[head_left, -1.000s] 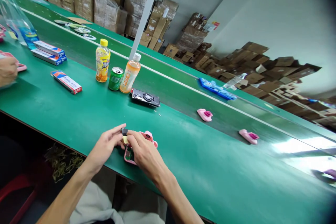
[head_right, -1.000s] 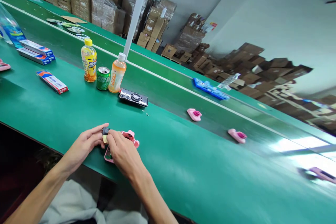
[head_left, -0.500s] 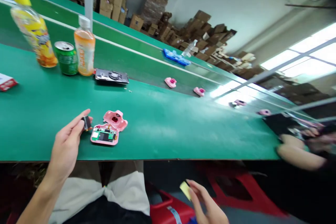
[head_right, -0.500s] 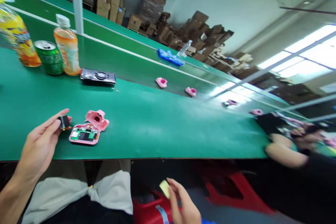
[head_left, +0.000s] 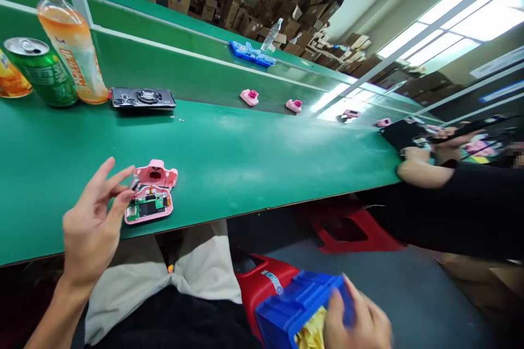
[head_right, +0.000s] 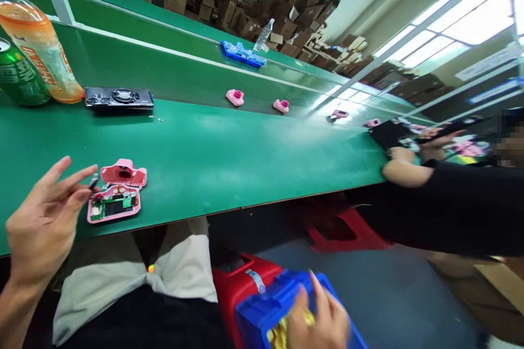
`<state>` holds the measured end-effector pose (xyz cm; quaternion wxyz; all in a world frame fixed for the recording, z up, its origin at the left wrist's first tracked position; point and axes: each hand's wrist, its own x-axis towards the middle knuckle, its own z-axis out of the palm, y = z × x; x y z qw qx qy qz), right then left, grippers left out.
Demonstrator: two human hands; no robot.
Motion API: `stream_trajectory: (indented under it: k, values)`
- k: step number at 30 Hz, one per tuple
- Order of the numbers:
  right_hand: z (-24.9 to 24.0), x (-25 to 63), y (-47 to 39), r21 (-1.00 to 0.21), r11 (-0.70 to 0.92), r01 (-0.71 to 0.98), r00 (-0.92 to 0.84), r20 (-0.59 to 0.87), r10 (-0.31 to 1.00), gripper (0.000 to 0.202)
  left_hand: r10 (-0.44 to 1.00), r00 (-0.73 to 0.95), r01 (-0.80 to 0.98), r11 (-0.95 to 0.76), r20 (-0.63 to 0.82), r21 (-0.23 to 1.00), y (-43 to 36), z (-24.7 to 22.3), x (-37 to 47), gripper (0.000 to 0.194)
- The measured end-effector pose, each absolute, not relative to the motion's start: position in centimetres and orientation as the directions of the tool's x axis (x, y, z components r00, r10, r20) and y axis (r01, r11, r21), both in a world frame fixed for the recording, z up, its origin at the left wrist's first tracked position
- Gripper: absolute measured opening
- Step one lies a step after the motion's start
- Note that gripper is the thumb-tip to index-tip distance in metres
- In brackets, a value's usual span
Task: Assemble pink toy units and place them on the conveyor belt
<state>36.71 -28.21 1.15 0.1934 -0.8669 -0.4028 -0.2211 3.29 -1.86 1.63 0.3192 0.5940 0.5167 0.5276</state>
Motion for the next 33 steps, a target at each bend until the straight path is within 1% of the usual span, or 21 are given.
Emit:
stream_trajectory:
  k: [1,2,3,4,5,6,7,8,9,11,13,15,16,19,20,22,25,29,33]
  values:
    - [2.9,34.8,-23.7,-0.273,-0.408,0.871,0.491,0.500,0.714,0.037,0.918,-0.016,0.304,-0.372,0.395,0.877,-1.7,1.5,3.2,0.061]
    - [4.4,32.8,-19.2,-0.394,-0.178,0.902,0.359,0.454,0.815,0.039,0.869,0.064,0.335,-0.481,0.490,0.810,-1.5,1.4,3.1,0.063]
    - [5.8,30.7,-14.7,-0.457,0.065,0.887,0.139,0.397,0.907,0.040,0.809,0.149,0.364,-0.580,0.569,0.729,-1.2,1.3,2.9,0.066]
    - [6.9,28.8,-10.7,-0.478,0.281,0.832,-0.113,0.349,0.930,0.039,0.743,0.236,0.387,-0.663,0.626,0.641,-0.9,1.3,2.7,0.069]
    - [7.7,27.2,-7.3,-0.481,0.458,0.747,-0.352,0.298,0.887,0.036,0.675,0.316,0.397,-0.732,0.667,0.553,-0.6,1.4,2.5,0.071]
    - [8.3,25.8,-4.6,-0.489,0.574,0.657,-0.510,0.273,0.816,0.031,0.612,0.384,0.398,-0.785,0.691,0.474,-0.3,1.5,2.4,0.073]
    - [8.8,24.8,-2.5,-0.499,0.635,0.590,-0.616,0.231,0.753,0.026,0.562,0.432,0.395,-0.821,0.706,0.412,-0.1,1.7,2.3,0.075]
    - [9.2,24.1,-1.1,-0.512,0.663,0.547,-0.682,0.187,0.707,0.021,0.527,0.462,0.392,-0.843,0.713,0.369,0.0,1.9,2.3,0.077]
    - [9.5,23.7,-0.2,-0.529,0.663,0.530,-0.714,0.144,0.685,0.017,0.508,0.479,0.392,-0.854,0.716,0.343,0.1,2.1,2.4,0.078]
    - [10.1,23.5,0.6,-0.560,0.634,0.533,-0.726,0.083,0.683,0.010,0.513,0.494,0.403,-0.850,0.702,0.338,0.0,2.4,2.6,0.079]
    - [10.5,23.7,0.6,-0.587,0.601,0.541,-0.706,0.071,0.705,0.011,0.537,0.494,0.415,-0.837,0.684,0.357,-0.1,2.5,2.7,0.079]
    - [10.4,24.0,0.4,-0.626,0.572,0.529,-0.672,0.102,0.733,0.013,0.574,0.483,0.429,-0.813,0.661,0.393,-0.5,2.5,2.7,0.075]
    - [10.1,24.1,0.3,-0.649,0.560,0.515,-0.650,0.130,0.748,0.016,0.615,0.464,0.443,-0.784,0.637,0.434,-0.7,2.4,2.6,0.069]
    - [8.5,24.3,-0.5,-0.713,0.530,0.460,-0.540,0.249,0.804,0.020,0.786,0.352,0.530,-0.615,0.509,0.584,-1.7,2.0,2.2,0.051]
    - [7.9,24.3,-0.9,-0.729,0.516,0.450,-0.494,0.279,0.824,0.020,0.823,0.319,0.568,-0.563,0.470,0.600,-2.1,1.8,2.1,0.047]
    - [6.6,24.4,-1.6,-0.747,0.492,0.446,-0.411,0.317,0.854,0.019,0.847,0.292,0.629,-0.520,0.445,0.578,-2.6,1.5,2.2,0.037]
    - [5.1,24.4,-2.6,-0.733,0.518,0.441,-0.373,0.375,0.849,0.019,0.829,0.305,0.639,-0.543,0.469,0.545,-2.8,1.0,2.6,0.026]
    - [4.0,24.0,-3.3,-0.667,0.587,0.458,-0.441,0.403,0.802,0.027,0.797,0.309,0.641,-0.578,0.519,0.506,-2.6,0.8,3.2,0.025]
    - [3.8,23.7,-3.0,-0.570,0.623,0.537,-0.473,0.408,0.781,0.024,0.783,0.293,0.672,-0.577,0.549,0.464,-2.7,0.7,3.4,0.021]
